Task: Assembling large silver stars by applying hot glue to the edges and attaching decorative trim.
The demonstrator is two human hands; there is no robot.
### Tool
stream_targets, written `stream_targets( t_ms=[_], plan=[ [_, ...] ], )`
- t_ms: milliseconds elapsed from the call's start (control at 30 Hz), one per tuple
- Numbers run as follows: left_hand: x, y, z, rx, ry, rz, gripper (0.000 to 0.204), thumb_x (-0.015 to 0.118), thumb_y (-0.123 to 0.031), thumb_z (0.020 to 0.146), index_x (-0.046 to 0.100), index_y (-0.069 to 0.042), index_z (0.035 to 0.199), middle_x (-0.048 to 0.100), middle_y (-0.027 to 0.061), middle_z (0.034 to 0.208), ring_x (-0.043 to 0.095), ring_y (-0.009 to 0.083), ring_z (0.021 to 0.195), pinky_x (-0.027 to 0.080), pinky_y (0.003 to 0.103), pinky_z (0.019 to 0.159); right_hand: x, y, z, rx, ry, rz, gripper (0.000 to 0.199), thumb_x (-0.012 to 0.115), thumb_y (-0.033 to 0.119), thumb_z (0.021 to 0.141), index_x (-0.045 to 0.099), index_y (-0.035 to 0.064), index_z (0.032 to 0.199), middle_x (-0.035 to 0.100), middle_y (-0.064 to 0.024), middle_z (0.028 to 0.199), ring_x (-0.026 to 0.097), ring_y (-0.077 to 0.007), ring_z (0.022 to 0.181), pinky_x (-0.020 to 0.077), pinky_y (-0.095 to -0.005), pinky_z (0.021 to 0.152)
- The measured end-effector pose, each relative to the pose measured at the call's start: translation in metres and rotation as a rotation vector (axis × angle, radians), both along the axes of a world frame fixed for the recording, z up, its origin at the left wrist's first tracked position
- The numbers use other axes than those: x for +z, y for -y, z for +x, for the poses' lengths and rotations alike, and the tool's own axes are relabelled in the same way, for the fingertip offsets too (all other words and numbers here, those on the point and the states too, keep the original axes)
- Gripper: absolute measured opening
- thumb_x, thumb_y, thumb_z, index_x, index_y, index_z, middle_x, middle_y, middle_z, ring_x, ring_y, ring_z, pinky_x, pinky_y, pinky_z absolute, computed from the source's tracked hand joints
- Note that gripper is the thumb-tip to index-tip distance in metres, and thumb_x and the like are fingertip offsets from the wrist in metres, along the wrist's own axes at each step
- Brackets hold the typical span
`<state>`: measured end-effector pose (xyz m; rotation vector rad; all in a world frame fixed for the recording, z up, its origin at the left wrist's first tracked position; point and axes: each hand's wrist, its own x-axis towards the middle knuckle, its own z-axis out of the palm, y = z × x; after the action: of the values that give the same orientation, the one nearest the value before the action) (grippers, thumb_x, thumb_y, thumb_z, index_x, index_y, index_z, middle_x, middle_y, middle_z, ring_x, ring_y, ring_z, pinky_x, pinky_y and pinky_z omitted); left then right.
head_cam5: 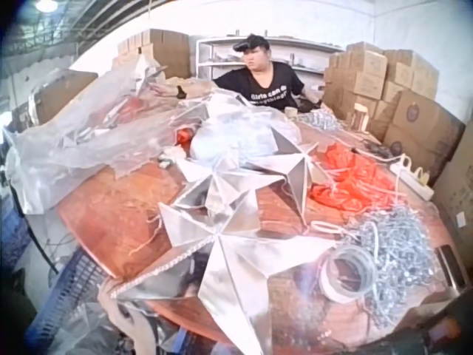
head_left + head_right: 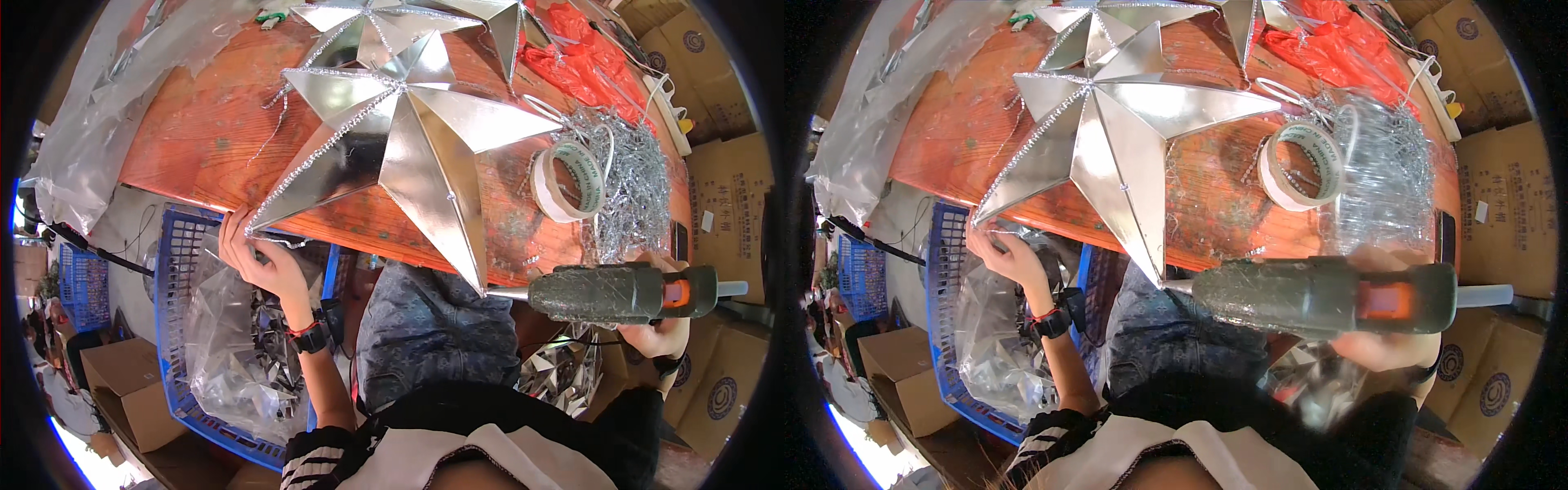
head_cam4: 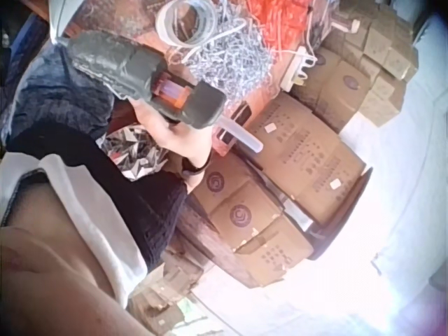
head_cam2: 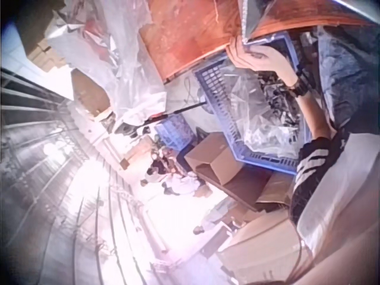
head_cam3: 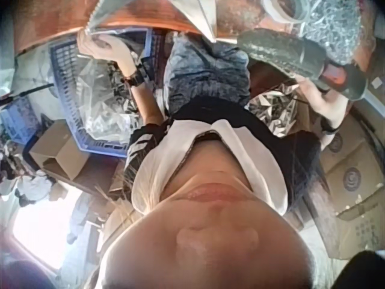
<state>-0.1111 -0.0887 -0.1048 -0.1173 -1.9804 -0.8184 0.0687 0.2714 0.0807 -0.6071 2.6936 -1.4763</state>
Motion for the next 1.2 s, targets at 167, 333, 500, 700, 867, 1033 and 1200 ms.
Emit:
stream_targets(
  t_ms=[167, 333, 500, 700, 867, 1033, 1200],
  plan=[
    [-0.005, 0.001, 0.000, 0.001, 0.007, -0.061, 0.025, 0.043, 0.005, 0.081, 0.055, 0.007, 0.103, 0.054, 0.0202, 0.116, 0.047, 0.0341, 0.108, 0.038, 0.042, 0.087, 0.012, 0.006, 0.001, -0.197, 0.194, 0.100, 0.050, 0.075, 0.027, 0.064, 0.054, -0.0036, 0.097, 0.059, -0.0067, 0.081, 0.055, -0.0147, 0.071, 0.0434, -0.0292, 0.067],
    [-0.004, -0.005, -0.002, 0.017, -0.045, 0.046, 0.025, 0.043, 0.003, 0.080, 0.061, 0.000, 0.097, 0.061, 0.0112, 0.105, 0.050, 0.0301, 0.109, 0.032, 0.041, 0.096, 0.013, 0.016, 0.001, -0.312, 0.056, 0.190, 0.051, 0.076, 0.029, 0.062, 0.060, -0.0072, 0.094, 0.061, -0.0078, 0.077, 0.056, -0.0149, 0.065, 0.0424, -0.0280, 0.060],
    [-0.010, -0.003, -0.005, 0.012, -0.062, 0.074, 0.023, 0.044, 0.002, 0.080, 0.060, 0.001, 0.097, 0.062, 0.0117, 0.105, 0.051, 0.0310, 0.108, 0.033, 0.042, 0.096, 0.024, 0.024, -0.006, -0.346, 0.214, 0.195, 0.041, 0.074, 0.025, 0.063, 0.061, -0.0052, 0.087, 0.058, -0.0084, 0.078, 0.054, -0.0166, 0.067, 0.0410, -0.0281, 0.062],
    [-0.017, 0.002, -0.003, 0.014, 0.004, 0.040, 0.024, 0.043, 0.001, 0.084, 0.059, 0.005, 0.101, 0.061, 0.0156, 0.107, 0.051, 0.0330, 0.107, 0.034, 0.043, 0.094, 0.001, 0.022, -0.011, -0.636, -0.090, 0.003, 0.025, 0.074, 0.016, 0.073, 0.060, -0.0021, 0.084, 0.055, -0.0085, 0.087, 0.055, -0.0148, 0.087, 0.0432, -0.0300, 0.068],
    [-0.019, 0.003, -0.005, 0.050, -0.064, -0.062, 0.020, 0.043, 0.001, 0.090, 0.053, 0.007, 0.106, 0.055, 0.0189, 0.101, 0.053, 0.0291, 0.091, 0.042, 0.039, 0.080, -0.005, -0.010, -0.032, -0.709, 0.173, 0.194, 0.022, 0.072, 0.016, 0.079, 0.062, -0.0018, 0.087, 0.061, -0.0040, 0.074, 0.050, -0.0078, 0.064, 0.0418, -0.0257, 0.057],
    [-0.019, 0.001, -0.005, 0.042, -0.024, 0.039, 0.022, 0.041, 0.005, 0.088, 0.054, 0.007, 0.106, 0.055, 0.0194, 0.103, 0.051, 0.0284, 0.091, 0.043, 0.036, 0.078, -0.030, -0.030, -0.044, -0.668, 0.094, 0.233, 0.027, 0.068, 0.021, 0.083, 0.058, -0.0036, 0.086, 0.056, -0.0094, 0.066, 0.045, -0.0095, 0.059, 0.0414, -0.0283, 0.054],
    [-0.017, 0.002, -0.002, 0.062, -0.007, -0.019, 0.025, 0.039, 0.006, 0.086, 0.053, 0.008, 0.107, 0.052, 0.0197, 0.111, 0.051, 0.0286, 0.098, 0.045, 0.034, 0.079, -0.028, -0.035, -0.040, -0.692, -0.024, 0.372, 0.026, 0.065, 0.022, 0.085, 0.057, -0.0018, 0.092, 0.061, -0.0146, 0.077, 0.058, -0.0199, 0.066, 0.0463, -0.0307, 0.060]
  ],
)
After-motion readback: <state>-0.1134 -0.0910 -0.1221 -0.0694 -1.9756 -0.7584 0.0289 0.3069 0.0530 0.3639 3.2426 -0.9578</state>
